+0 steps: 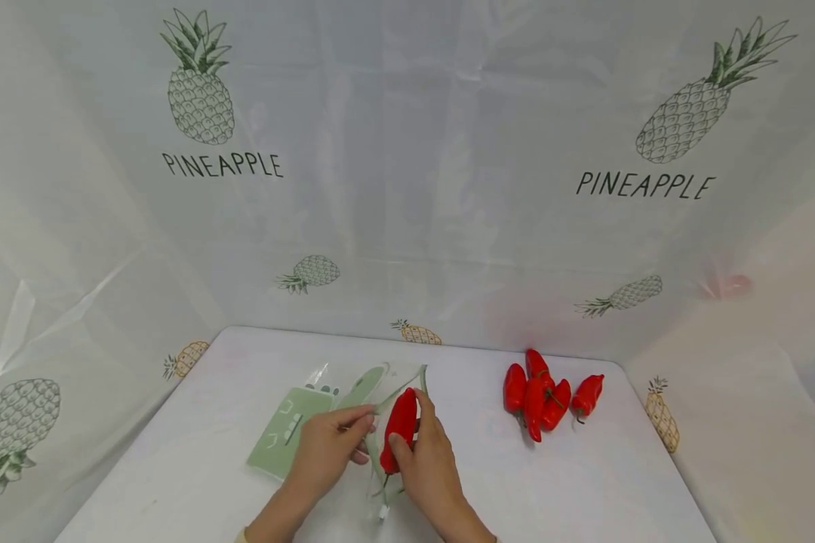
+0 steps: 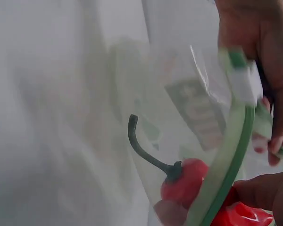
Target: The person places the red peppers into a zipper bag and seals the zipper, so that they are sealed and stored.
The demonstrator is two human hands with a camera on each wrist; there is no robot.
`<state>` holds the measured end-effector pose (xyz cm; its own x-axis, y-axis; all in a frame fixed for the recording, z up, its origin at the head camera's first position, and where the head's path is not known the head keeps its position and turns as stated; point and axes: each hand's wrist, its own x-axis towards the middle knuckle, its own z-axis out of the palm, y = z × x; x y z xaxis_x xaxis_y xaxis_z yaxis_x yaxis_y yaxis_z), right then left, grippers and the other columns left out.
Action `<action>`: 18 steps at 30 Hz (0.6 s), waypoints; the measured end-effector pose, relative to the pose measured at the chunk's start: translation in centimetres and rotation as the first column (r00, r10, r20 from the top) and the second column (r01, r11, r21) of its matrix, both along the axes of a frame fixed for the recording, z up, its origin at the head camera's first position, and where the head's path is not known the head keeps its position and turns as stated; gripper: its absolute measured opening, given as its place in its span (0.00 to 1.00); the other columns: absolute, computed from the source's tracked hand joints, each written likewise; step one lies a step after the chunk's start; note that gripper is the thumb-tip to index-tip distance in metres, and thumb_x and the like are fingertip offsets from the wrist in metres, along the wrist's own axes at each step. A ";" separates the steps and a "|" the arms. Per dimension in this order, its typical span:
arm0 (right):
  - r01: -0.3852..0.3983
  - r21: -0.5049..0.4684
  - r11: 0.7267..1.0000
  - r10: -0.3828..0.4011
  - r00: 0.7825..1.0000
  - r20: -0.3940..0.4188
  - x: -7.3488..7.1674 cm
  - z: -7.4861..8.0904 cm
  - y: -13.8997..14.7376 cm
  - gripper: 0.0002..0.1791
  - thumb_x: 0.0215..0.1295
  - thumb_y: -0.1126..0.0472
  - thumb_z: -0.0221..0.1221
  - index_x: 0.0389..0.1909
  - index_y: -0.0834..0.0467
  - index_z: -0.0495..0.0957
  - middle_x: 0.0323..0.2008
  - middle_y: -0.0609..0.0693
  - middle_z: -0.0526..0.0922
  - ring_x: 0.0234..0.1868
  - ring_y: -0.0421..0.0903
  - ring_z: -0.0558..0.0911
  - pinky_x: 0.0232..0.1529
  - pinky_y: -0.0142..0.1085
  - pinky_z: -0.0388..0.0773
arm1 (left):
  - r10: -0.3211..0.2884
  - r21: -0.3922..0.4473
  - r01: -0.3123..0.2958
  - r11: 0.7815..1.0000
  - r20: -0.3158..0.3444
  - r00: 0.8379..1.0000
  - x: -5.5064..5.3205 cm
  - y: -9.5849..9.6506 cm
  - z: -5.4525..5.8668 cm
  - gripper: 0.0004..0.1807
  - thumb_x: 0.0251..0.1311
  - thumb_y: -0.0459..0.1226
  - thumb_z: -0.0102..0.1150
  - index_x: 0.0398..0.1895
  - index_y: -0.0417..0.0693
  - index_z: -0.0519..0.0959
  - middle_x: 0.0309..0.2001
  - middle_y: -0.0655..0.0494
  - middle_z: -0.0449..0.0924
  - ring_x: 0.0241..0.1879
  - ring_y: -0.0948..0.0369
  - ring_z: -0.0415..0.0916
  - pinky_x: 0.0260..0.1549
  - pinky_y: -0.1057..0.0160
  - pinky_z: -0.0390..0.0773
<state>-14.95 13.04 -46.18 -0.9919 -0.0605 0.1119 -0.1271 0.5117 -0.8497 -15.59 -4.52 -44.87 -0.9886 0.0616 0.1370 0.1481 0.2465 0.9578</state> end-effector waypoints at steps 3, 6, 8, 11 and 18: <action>0.008 -0.017 1.000 -0.008 1.000 -0.013 -0.8 0.3 0.3 0.45 0.71 0.62 0.67 0.82 0.59 0.53 0.49 0.64 0.79 0.34 0.45 0.86 0.23 0.32 0.87 | -0.045 0.007 0.044 0.999 0.042 0.998 0.4 -0.1 0.2 0.12 0.72 0.36 0.64 0.52 0.41 0.89 0.31 0.53 0.89 0.19 0.62 0.84 0.23 0.66 0.88; 0.011 -0.029 1.000 -0.011 1.000 -0.016 -1.3 0.6 0.4 0.46 0.71 0.63 0.67 0.82 0.59 0.52 0.48 0.64 0.79 0.33 0.44 0.86 0.22 0.32 0.87 | -0.099 -0.001 0.100 0.995 0.087 0.991 0.9 0.0 0.4 0.13 0.72 0.37 0.65 0.52 0.40 0.89 0.30 0.51 0.88 0.19 0.62 0.84 0.23 0.66 0.88; 0.011 -0.039 0.999 -0.012 1.000 -0.013 -1.6 0.8 0.3 0.45 0.71 0.64 0.66 0.82 0.59 0.52 0.48 0.63 0.80 0.33 0.44 0.87 0.22 0.33 0.87 | -0.122 -0.018 0.124 0.992 0.099 0.988 1.1 0.1 0.5 0.13 0.72 0.37 0.66 0.52 0.40 0.89 0.30 0.51 0.88 0.20 0.62 0.84 0.23 0.67 0.88; 0.006 -0.061 0.998 -0.007 1.000 -0.014 -1.7 1.0 0.0 0.45 0.70 0.66 0.65 0.82 0.59 0.52 0.48 0.63 0.80 0.33 0.44 0.87 0.22 0.34 0.88 | -0.134 -0.056 0.140 0.989 0.099 0.986 1.3 0.1 0.7 0.12 0.71 0.37 0.66 0.52 0.42 0.89 0.30 0.51 0.88 0.22 0.57 0.86 0.23 0.68 0.87; -0.042 -0.095 0.995 0.041 0.999 -0.012 -2.0 0.9 -0.6 0.45 0.71 0.65 0.66 0.82 0.59 0.52 0.46 0.62 0.78 0.31 0.43 0.87 0.22 0.32 0.87 | -0.180 0.013 0.179 0.984 0.098 0.979 1.0 -0.2 0.7 0.12 0.71 0.38 0.67 0.52 0.44 0.90 0.33 0.49 0.89 0.24 0.53 0.88 0.24 0.66 0.89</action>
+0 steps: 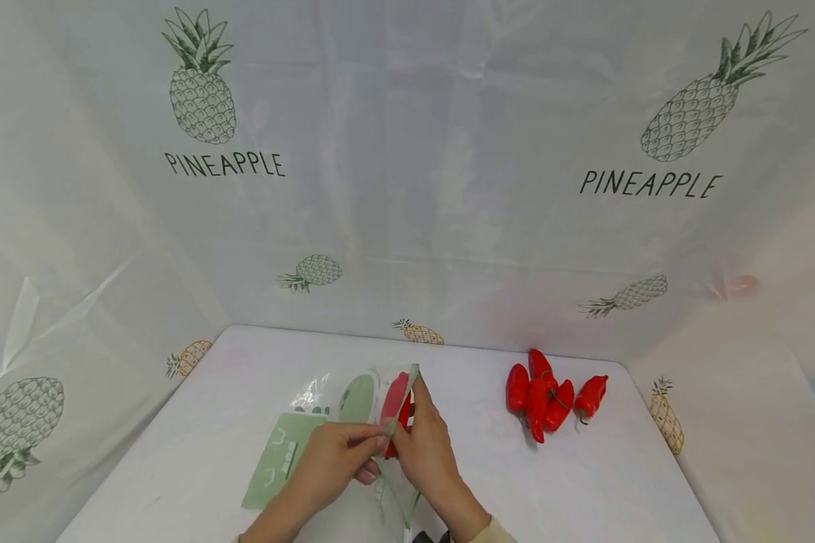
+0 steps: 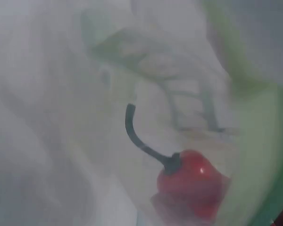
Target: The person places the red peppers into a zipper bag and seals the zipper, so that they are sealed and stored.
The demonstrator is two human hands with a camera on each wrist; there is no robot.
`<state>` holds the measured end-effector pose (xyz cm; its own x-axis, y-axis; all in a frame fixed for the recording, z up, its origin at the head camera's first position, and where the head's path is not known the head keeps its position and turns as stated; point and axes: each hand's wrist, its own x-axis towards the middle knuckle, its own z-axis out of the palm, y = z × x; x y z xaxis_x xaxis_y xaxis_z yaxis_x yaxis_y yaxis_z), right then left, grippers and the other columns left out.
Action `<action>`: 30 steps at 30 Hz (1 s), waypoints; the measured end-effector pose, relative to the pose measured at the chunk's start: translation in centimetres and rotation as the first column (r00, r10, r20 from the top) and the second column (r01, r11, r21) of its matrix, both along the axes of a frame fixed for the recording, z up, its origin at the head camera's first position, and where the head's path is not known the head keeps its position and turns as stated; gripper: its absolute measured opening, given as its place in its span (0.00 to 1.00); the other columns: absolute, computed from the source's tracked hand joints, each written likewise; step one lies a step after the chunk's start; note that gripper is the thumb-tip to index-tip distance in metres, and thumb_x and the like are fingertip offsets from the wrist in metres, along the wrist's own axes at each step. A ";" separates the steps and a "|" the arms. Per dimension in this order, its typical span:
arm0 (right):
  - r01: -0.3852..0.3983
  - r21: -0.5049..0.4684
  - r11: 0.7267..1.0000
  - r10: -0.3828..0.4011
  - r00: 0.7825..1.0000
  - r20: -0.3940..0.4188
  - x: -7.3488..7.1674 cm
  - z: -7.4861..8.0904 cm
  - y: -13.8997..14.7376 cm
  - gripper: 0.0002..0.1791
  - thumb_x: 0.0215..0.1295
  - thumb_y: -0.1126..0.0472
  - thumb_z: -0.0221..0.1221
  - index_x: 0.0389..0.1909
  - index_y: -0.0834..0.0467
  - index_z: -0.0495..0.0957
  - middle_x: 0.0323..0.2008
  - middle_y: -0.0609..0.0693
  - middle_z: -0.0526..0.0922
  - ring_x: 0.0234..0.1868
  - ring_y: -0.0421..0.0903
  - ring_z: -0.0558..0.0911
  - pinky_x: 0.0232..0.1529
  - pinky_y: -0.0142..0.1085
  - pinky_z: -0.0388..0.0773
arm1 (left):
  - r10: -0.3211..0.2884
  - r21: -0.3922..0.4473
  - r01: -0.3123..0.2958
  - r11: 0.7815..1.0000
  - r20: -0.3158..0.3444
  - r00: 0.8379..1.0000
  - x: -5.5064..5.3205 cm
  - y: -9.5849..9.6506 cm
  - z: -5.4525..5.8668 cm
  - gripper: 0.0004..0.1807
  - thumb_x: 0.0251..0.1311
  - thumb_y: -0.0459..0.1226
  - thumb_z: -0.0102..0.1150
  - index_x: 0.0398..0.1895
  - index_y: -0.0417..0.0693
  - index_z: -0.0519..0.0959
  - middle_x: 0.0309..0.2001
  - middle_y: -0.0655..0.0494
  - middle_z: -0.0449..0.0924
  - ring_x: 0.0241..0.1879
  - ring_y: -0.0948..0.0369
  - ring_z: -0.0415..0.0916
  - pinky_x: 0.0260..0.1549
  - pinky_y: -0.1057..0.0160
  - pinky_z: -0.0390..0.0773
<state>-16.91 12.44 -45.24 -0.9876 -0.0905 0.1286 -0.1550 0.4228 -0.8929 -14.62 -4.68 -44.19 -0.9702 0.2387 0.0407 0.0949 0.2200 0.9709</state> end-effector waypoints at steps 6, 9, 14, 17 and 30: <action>-0.065 0.018 0.998 0.065 0.997 0.034 0.2 0.0 0.2 0.45 0.69 0.63 0.69 0.81 0.61 0.55 0.46 0.62 0.79 0.31 0.43 0.87 0.21 0.34 0.87 | 0.043 0.096 -0.044 0.994 0.020 0.999 -0.8 -0.3 -0.2 0.13 0.70 0.38 0.68 0.52 0.40 0.89 0.33 0.50 0.90 0.25 0.59 0.87 0.27 0.63 0.90; -0.083 0.034 0.996 0.081 0.995 0.054 0.2 0.0 0.4 0.47 0.67 0.59 0.71 0.80 0.61 0.56 0.46 0.62 0.80 0.30 0.43 0.87 0.20 0.35 0.87 | 0.057 0.131 -0.059 0.990 0.025 0.998 -1.1 -0.5 -0.1 0.15 0.70 0.37 0.68 0.54 0.38 0.88 0.37 0.47 0.91 0.25 0.59 0.88 0.27 0.62 0.90; -0.096 0.070 0.993 0.092 0.994 0.065 0.0 -0.2 0.8 0.48 0.65 0.59 0.72 0.80 0.62 0.57 0.47 0.61 0.80 0.31 0.43 0.87 0.21 0.35 0.87 | 0.042 0.167 -0.048 0.985 0.041 0.998 -1.3 -0.6 0.0 0.16 0.70 0.37 0.68 0.55 0.36 0.87 0.42 0.41 0.90 0.27 0.59 0.88 0.29 0.62 0.91; -0.094 0.082 0.992 0.089 0.994 0.069 -0.1 -0.2 0.9 0.48 0.65 0.60 0.72 0.80 0.62 0.57 0.48 0.61 0.80 0.31 0.43 0.87 0.21 0.35 0.87 | 0.039 0.177 -0.046 0.983 0.044 0.998 -1.4 -0.6 0.0 0.16 0.70 0.37 0.68 0.55 0.35 0.87 0.44 0.40 0.90 0.27 0.58 0.89 0.29 0.61 0.91; -0.048 0.116 0.992 0.043 0.998 0.045 -0.2 -0.4 0.7 0.47 0.62 0.63 0.72 0.79 0.64 0.58 0.48 0.63 0.81 0.31 0.43 0.85 0.19 0.33 0.86 | 0.079 0.173 -0.085 0.981 0.042 0.996 -1.5 -0.8 0.0 0.15 0.70 0.36 0.68 0.53 0.35 0.87 0.43 0.38 0.90 0.28 0.54 0.88 0.28 0.62 0.90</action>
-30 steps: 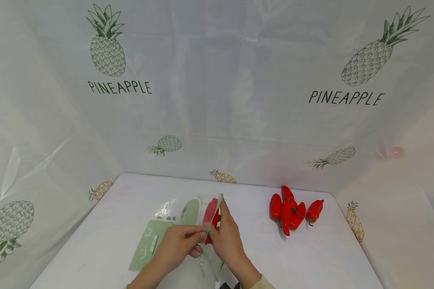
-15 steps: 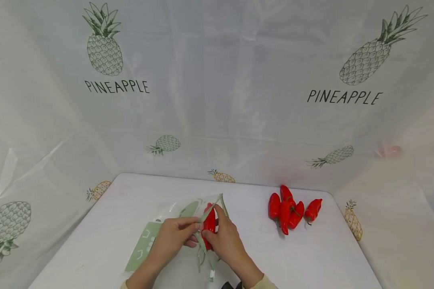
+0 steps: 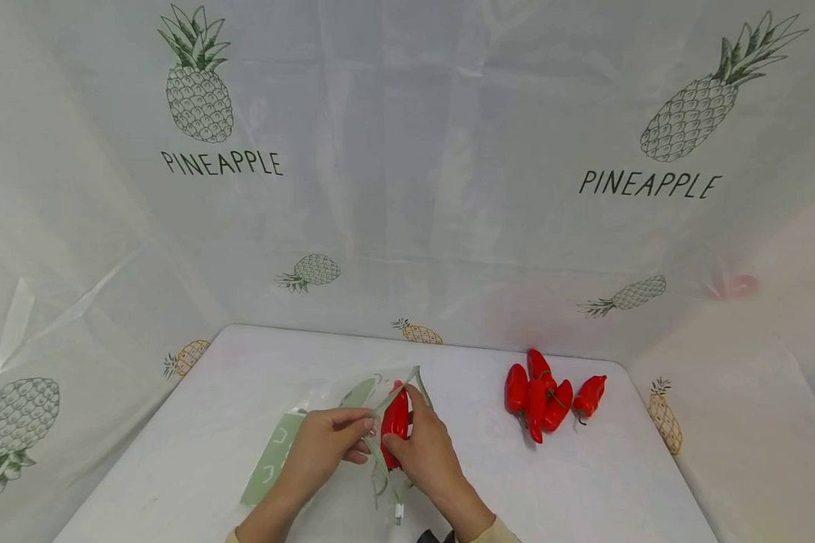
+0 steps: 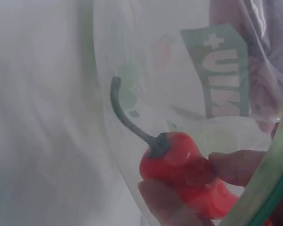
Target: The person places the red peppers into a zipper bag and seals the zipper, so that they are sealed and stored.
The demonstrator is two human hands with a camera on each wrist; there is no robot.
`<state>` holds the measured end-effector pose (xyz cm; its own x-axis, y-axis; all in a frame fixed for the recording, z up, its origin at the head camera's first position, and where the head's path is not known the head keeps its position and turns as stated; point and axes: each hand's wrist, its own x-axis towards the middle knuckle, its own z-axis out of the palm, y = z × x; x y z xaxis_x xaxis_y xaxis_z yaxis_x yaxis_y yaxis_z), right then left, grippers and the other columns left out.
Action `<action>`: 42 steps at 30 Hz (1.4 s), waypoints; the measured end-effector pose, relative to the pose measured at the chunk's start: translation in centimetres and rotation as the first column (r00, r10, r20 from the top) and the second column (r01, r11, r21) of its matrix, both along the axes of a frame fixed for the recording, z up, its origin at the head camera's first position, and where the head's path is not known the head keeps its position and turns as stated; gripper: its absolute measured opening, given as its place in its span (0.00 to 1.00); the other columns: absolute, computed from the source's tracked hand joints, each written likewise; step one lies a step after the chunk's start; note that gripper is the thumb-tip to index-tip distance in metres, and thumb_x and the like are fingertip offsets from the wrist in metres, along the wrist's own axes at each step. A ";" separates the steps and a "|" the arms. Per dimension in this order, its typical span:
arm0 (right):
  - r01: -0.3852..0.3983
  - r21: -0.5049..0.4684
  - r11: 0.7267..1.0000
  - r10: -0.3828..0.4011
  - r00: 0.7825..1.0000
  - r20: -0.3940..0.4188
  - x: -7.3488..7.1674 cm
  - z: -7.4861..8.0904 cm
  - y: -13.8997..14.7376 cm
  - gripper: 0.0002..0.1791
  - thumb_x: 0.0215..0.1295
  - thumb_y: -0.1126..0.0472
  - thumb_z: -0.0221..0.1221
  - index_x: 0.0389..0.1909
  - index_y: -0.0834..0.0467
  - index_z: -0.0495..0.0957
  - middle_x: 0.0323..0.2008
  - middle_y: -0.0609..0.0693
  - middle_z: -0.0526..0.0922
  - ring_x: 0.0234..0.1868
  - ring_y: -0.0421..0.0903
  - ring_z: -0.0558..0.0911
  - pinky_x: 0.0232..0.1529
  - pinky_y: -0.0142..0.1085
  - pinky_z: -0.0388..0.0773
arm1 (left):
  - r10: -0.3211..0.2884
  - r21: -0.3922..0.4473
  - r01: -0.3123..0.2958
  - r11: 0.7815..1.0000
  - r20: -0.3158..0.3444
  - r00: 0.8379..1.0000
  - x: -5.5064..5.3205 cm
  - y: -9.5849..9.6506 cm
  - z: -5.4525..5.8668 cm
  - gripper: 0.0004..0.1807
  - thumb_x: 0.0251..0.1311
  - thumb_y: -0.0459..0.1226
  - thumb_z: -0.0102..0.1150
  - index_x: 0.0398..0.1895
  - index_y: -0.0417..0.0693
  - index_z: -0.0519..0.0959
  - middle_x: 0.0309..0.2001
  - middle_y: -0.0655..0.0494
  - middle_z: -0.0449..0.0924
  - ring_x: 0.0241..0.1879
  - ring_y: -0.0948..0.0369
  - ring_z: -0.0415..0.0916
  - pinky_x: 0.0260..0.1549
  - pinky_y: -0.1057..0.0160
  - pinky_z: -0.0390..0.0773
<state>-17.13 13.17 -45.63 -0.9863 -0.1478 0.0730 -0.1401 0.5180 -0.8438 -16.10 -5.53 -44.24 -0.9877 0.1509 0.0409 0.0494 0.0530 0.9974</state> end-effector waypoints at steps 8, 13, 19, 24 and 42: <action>0.024 -0.005 1.000 -0.024 0.999 0.028 0.0 0.0 -0.1 0.48 0.62 0.64 0.73 0.78 0.67 0.58 0.48 0.64 0.80 0.31 0.44 0.85 0.19 0.35 0.86 | 0.006 0.008 -0.006 1.000 0.002 1.000 0.0 0.0 0.1 0.16 0.69 0.36 0.68 0.54 0.34 0.87 0.42 0.36 0.90 0.28 0.54 0.89 0.28 0.63 0.90; 0.031 0.010 0.999 -0.031 0.999 0.033 0.0 -0.2 -0.2 0.47 0.63 0.64 0.72 0.78 0.68 0.58 0.46 0.64 0.80 0.30 0.44 0.86 0.18 0.35 0.86 | 0.014 0.003 -0.014 1.000 0.001 1.000 0.1 0.0 0.1 0.16 0.70 0.37 0.68 0.55 0.34 0.86 0.42 0.37 0.90 0.28 0.54 0.89 0.28 0.63 0.90; 0.041 0.003 0.999 -0.041 0.998 0.054 0.1 -0.2 -0.2 0.47 0.63 0.63 0.72 0.78 0.68 0.57 0.49 0.67 0.79 0.25 0.46 0.86 0.19 0.34 0.85 | 0.005 0.025 -0.006 1.000 0.020 1.000 0.1 -0.1 0.1 0.17 0.70 0.37 0.68 0.55 0.33 0.86 0.41 0.35 0.89 0.28 0.51 0.89 0.29 0.61 0.91; 0.049 0.018 0.999 -0.050 0.997 0.062 0.2 -0.2 -0.2 0.47 0.64 0.62 0.71 0.78 0.67 0.58 0.51 0.67 0.80 0.24 0.44 0.85 0.20 0.34 0.84 | 0.026 -0.010 -0.026 1.000 0.027 0.999 0.1 0.0 0.0 0.17 0.70 0.39 0.69 0.54 0.35 0.87 0.35 0.43 0.89 0.27 0.52 0.89 0.26 0.61 0.90; 0.161 -0.073 0.984 -0.167 0.983 -0.081 0.4 0.2 2.3 0.27 0.69 0.61 0.70 0.66 0.59 0.76 0.47 0.54 0.85 0.37 0.41 0.87 0.31 0.28 0.87 | 0.044 -0.042 -0.042 0.998 0.044 0.998 0.0 0.8 -1.1 0.15 0.69 0.37 0.68 0.52 0.36 0.88 0.33 0.46 0.90 0.26 0.56 0.89 0.22 0.66 0.87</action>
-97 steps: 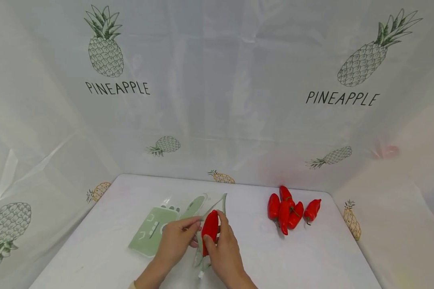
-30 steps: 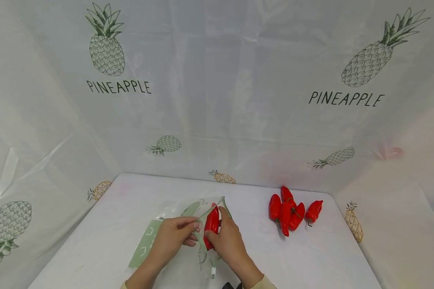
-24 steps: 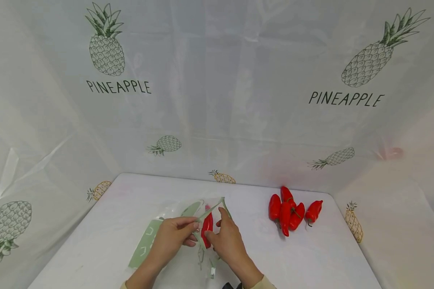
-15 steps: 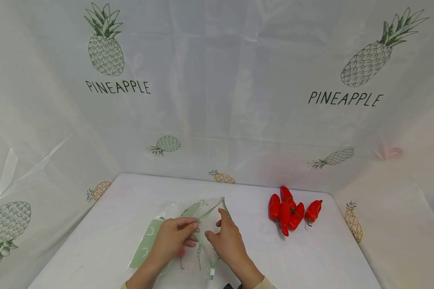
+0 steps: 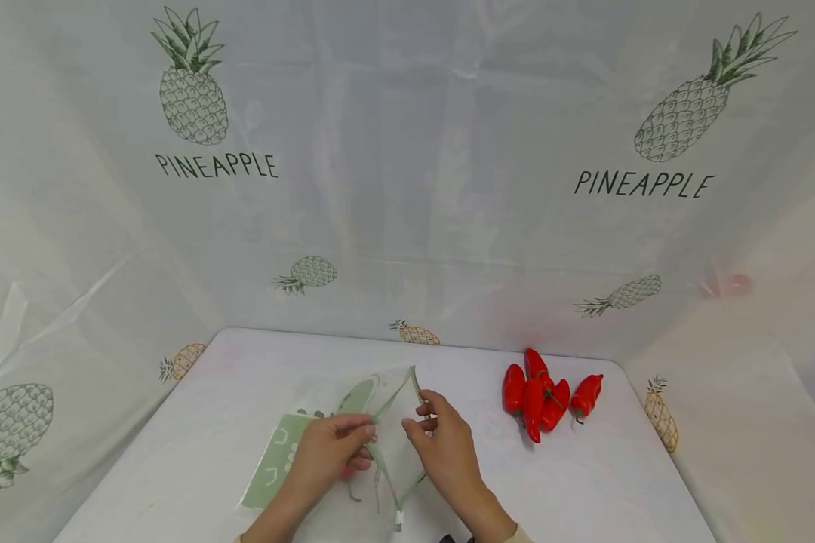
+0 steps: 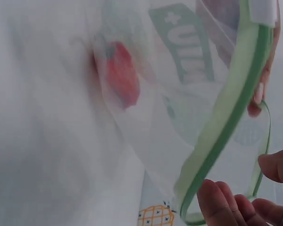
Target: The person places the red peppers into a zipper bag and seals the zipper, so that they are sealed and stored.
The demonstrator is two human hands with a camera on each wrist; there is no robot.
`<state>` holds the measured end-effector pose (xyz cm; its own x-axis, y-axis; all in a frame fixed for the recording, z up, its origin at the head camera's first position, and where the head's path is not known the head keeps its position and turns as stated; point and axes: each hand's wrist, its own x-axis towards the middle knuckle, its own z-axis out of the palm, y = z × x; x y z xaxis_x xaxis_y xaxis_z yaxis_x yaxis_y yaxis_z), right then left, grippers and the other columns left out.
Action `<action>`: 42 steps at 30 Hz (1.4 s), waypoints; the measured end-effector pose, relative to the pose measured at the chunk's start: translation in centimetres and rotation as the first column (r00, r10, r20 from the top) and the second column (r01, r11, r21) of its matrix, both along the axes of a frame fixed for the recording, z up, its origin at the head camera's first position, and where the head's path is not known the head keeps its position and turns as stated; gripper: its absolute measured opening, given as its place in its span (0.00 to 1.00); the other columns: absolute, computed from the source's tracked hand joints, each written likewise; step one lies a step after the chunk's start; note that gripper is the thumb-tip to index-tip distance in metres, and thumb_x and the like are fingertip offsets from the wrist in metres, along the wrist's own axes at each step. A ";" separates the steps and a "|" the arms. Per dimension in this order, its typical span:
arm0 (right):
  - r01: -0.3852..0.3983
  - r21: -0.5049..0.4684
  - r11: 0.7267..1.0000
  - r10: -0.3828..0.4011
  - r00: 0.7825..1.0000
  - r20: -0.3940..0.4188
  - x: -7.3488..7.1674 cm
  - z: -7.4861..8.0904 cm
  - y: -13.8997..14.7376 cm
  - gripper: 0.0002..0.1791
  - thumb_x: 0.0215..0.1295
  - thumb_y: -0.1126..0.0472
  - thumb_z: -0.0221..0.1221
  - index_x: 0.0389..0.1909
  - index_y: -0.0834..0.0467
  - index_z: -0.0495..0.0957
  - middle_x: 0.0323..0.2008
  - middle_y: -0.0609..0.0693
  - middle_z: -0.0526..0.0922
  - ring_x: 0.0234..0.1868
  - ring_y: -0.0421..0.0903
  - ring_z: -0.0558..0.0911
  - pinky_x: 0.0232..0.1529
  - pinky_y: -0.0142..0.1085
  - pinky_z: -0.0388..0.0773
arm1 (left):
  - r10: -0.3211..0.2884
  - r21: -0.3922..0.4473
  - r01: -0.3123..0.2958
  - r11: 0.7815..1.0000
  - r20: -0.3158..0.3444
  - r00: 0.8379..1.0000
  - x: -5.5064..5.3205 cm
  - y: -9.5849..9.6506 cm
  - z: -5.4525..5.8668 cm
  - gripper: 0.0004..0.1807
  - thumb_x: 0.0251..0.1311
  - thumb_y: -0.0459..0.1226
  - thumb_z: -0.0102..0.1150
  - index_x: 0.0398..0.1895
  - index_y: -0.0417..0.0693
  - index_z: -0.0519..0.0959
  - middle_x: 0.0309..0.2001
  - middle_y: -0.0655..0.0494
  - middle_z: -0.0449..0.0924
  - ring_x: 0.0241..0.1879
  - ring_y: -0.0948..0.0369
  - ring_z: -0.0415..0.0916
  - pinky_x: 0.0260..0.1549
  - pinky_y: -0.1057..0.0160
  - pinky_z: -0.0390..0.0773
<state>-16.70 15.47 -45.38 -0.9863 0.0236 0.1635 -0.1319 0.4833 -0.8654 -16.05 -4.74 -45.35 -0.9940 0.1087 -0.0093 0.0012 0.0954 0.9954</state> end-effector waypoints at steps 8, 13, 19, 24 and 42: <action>0.104 0.060 0.993 -0.104 0.995 0.009 -0.3 0.2 2.8 0.27 0.70 0.59 0.70 0.67 0.58 0.76 0.51 0.56 0.85 0.46 0.48 0.88 0.35 0.32 0.90 | -0.008 0.032 0.008 0.999 0.006 1.000 0.1 0.2 -0.7 0.15 0.69 0.35 0.68 0.53 0.34 0.87 0.36 0.43 0.90 0.27 0.56 0.89 0.26 0.64 0.90; 0.151 0.116 0.982 -0.151 0.988 -0.005 -0.5 0.2 5.4 0.28 0.70 0.58 0.69 0.68 0.59 0.75 0.52 0.56 0.85 0.48 0.51 0.88 0.36 0.33 0.90 | -0.018 0.045 0.017 0.999 0.008 1.000 0.2 0.2 -0.9 0.15 0.69 0.33 0.67 0.54 0.31 0.86 0.36 0.45 0.90 0.27 0.56 0.89 0.27 0.63 0.90; 0.200 0.194 0.960 -0.193 0.980 -0.057 -0.8 0.3 8.2 0.28 0.72 0.56 0.68 0.68 0.60 0.74 0.53 0.58 0.85 0.49 0.55 0.87 0.37 0.33 0.90 | -0.022 0.053 0.021 0.998 0.017 1.000 0.3 0.1 -1.1 0.15 0.69 0.33 0.66 0.54 0.31 0.85 0.36 0.46 0.90 0.28 0.55 0.89 0.27 0.63 0.90; 0.257 0.251 0.933 -0.224 0.962 -0.155 -1.0 0.3 10.4 0.28 0.70 0.56 0.69 0.66 0.63 0.75 0.50 0.59 0.86 0.46 0.56 0.87 0.33 0.27 0.84 | -0.023 0.051 0.022 0.998 0.020 1.000 0.3 0.1 -1.1 0.16 0.69 0.34 0.67 0.54 0.32 0.85 0.37 0.46 0.90 0.28 0.56 0.89 0.27 0.63 0.90; 0.456 0.349 0.819 -0.358 0.880 -0.312 -3.3 -1.5 19.6 0.32 0.73 0.61 0.63 0.72 0.69 0.66 0.54 0.70 0.80 0.50 0.67 0.81 0.41 0.60 0.88 | -0.017 0.045 0.016 0.999 0.039 0.999 0.4 0.0 -1.4 0.14 0.68 0.33 0.67 0.52 0.32 0.86 0.35 0.45 0.90 0.26 0.57 0.88 0.26 0.63 0.90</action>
